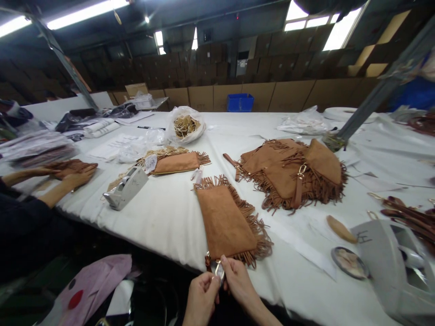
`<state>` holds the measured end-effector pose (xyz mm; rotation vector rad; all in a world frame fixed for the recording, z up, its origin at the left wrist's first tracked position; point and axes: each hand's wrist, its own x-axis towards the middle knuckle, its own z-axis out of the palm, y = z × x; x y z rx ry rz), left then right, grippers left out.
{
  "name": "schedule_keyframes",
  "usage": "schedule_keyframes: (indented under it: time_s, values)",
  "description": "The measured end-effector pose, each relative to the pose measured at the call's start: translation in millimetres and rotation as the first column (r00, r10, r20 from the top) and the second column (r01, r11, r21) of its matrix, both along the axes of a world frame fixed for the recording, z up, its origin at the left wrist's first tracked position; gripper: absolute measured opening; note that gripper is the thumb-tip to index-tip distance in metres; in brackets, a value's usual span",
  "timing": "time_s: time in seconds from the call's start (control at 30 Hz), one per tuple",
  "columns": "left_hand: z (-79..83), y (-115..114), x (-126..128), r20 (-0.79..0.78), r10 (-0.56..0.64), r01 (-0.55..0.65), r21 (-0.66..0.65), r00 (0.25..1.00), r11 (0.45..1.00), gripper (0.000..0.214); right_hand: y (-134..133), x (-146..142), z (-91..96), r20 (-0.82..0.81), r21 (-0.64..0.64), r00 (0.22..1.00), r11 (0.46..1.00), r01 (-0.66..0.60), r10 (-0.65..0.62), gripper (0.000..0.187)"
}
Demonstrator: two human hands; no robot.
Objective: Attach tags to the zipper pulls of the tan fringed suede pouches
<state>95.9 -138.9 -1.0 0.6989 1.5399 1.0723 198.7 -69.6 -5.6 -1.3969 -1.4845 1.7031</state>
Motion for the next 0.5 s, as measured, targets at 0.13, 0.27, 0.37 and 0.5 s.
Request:
schedule_keyframes:
  time_s: [0.13, 0.27, 0.37, 0.5]
  values:
    - [-2.9, 2, 1, 0.042, 0.026, -0.027, 0.022, 0.999, 0.999, 0.053, 2, -3, 0.6, 0.035, 0.041, 0.999, 0.999, 0.035, -0.037, 0.068]
    - [-0.4, 2, -3, 0.041, 0.082, -0.082, 0.012, 0.996, 0.997, 0.053, 9, 0, 5.5, -0.023, -0.126, 1.0, 0.992, -0.019, 0.016, 0.072]
    - [1.1, 0, -4, 0.034, 0.047, -0.045, -0.057, 0.998, 0.997, 0.055, 15, 13, 10.5, -0.007, -0.168, 1.0, 0.985, -0.026, 0.025, 0.073]
    - [-3.5, -4, -7, 0.073, 0.027, -0.023, -0.048, 0.997, 0.999, 0.053, 20, 54, 17.7, 0.126, -0.057, 0.99, 0.996, 0.071, -0.063, 0.064]
